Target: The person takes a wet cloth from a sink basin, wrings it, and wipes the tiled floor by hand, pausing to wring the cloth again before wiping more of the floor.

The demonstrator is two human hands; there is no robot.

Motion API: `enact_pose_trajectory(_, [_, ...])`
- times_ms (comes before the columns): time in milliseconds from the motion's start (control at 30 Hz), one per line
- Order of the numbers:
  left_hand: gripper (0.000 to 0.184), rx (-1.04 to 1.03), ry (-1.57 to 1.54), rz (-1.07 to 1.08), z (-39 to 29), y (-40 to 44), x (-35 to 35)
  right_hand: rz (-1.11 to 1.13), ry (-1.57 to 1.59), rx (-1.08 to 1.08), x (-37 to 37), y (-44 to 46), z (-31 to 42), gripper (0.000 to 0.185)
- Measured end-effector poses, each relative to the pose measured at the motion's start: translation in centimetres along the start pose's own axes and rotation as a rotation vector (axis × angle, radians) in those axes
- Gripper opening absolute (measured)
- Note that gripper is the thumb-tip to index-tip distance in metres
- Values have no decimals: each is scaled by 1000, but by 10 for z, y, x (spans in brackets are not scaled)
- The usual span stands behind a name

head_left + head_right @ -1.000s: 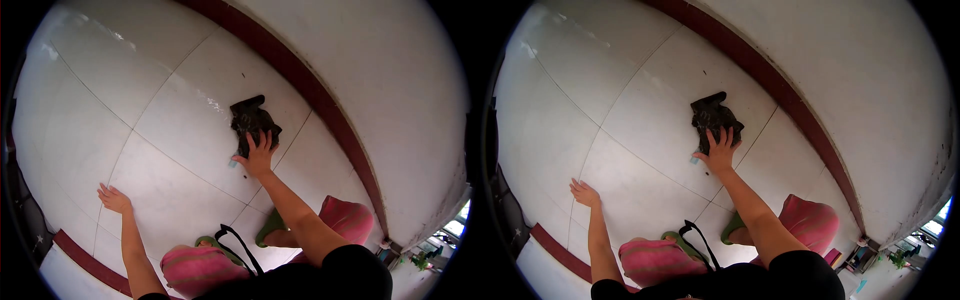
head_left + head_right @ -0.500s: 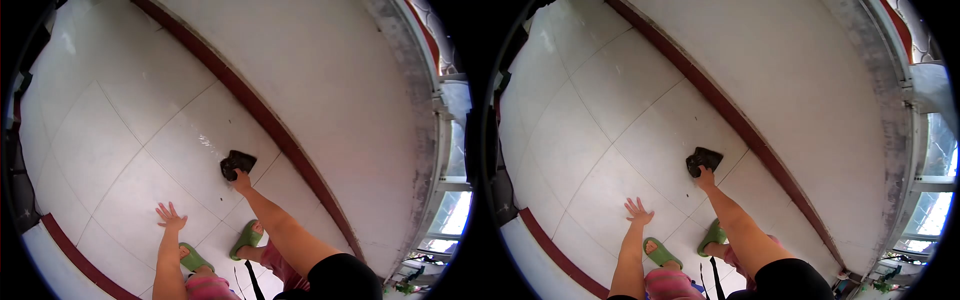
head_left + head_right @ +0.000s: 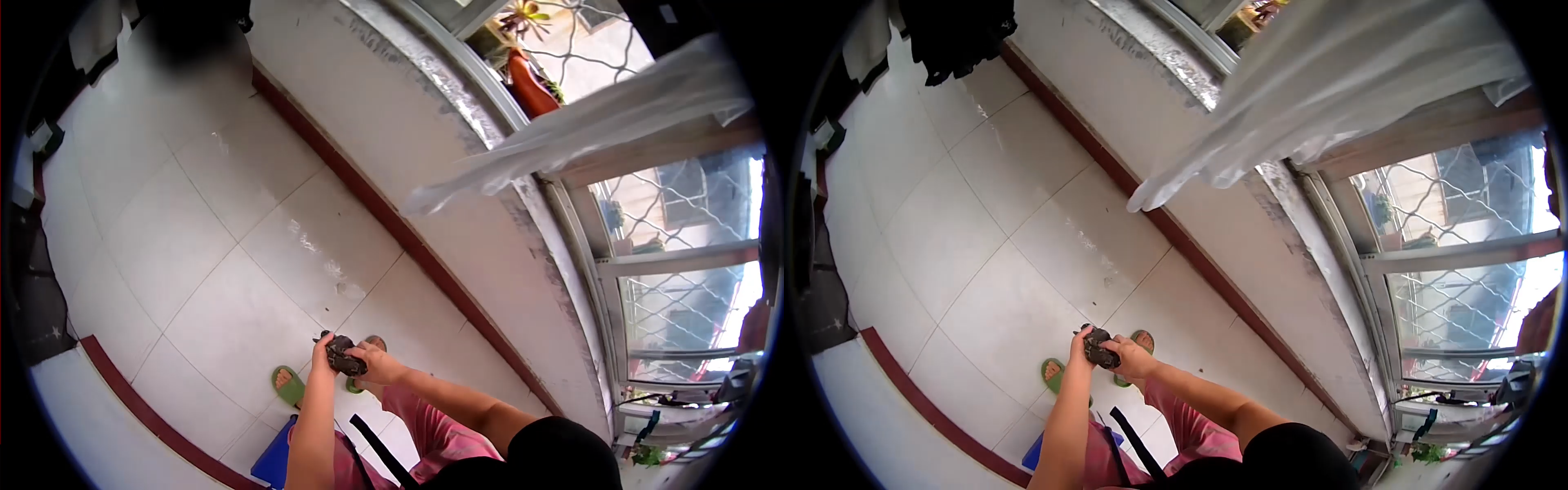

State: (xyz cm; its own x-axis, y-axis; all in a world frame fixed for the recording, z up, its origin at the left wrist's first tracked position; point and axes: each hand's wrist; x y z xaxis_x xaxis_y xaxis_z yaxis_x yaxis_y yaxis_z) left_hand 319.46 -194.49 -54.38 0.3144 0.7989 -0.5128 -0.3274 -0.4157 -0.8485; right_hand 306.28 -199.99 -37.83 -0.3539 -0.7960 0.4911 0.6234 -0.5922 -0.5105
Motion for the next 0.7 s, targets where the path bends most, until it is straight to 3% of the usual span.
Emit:
enact_pose_trajectory(67, [18, -74, -79, 1, 15, -38, -14, -17, 51, 18, 23, -23, 29, 64])
enact_pose_trajectory(167, [25, -194, -89, 61, 23, -106, -51, -249, 310, 51, 45, -60, 56, 74])
enact_pose_trajectory(267, [35, -253, 86, 111, 27, -197, -121, -392, 885, -147, 62, -98, 72, 75])
enact_pose_trajectory(333, [37, -285, 208, 189, 36, -232, -155, -448, 1148, -161, 79, -127, 97, 70])
enact_pose_trajectory(467, [41, -247, 385, 248, 71, -308, -231, -739, 1586, 128, 84, -165, 113, 66])
enact_pose_trajectory(567, [50, -271, 622, 358, 112, -335, -268, -809, 1819, 242, 106, -208, 136, 64])
enact_pose_trajectory(633, [54, -266, 787, 398, 144, -348, -292, -730, 2115, 369, 122, -242, 137, 61])
enact_pose_trajectory(700, [53, -255, 975, 371, 186, -368, -320, -719, 2172, 476, 128, -278, 117, 61])
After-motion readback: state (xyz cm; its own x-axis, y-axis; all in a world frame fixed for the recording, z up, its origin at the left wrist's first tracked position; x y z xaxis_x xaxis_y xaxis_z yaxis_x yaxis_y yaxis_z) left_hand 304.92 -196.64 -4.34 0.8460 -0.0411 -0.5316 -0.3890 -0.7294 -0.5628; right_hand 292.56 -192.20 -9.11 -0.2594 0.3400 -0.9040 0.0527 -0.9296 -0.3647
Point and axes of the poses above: each hand's wrist, its own y-axis towards the middle knuckle, its own x-axis out of the back of the hand, z = x × y, and after that the axes turned 1 degree about -z, right-handed
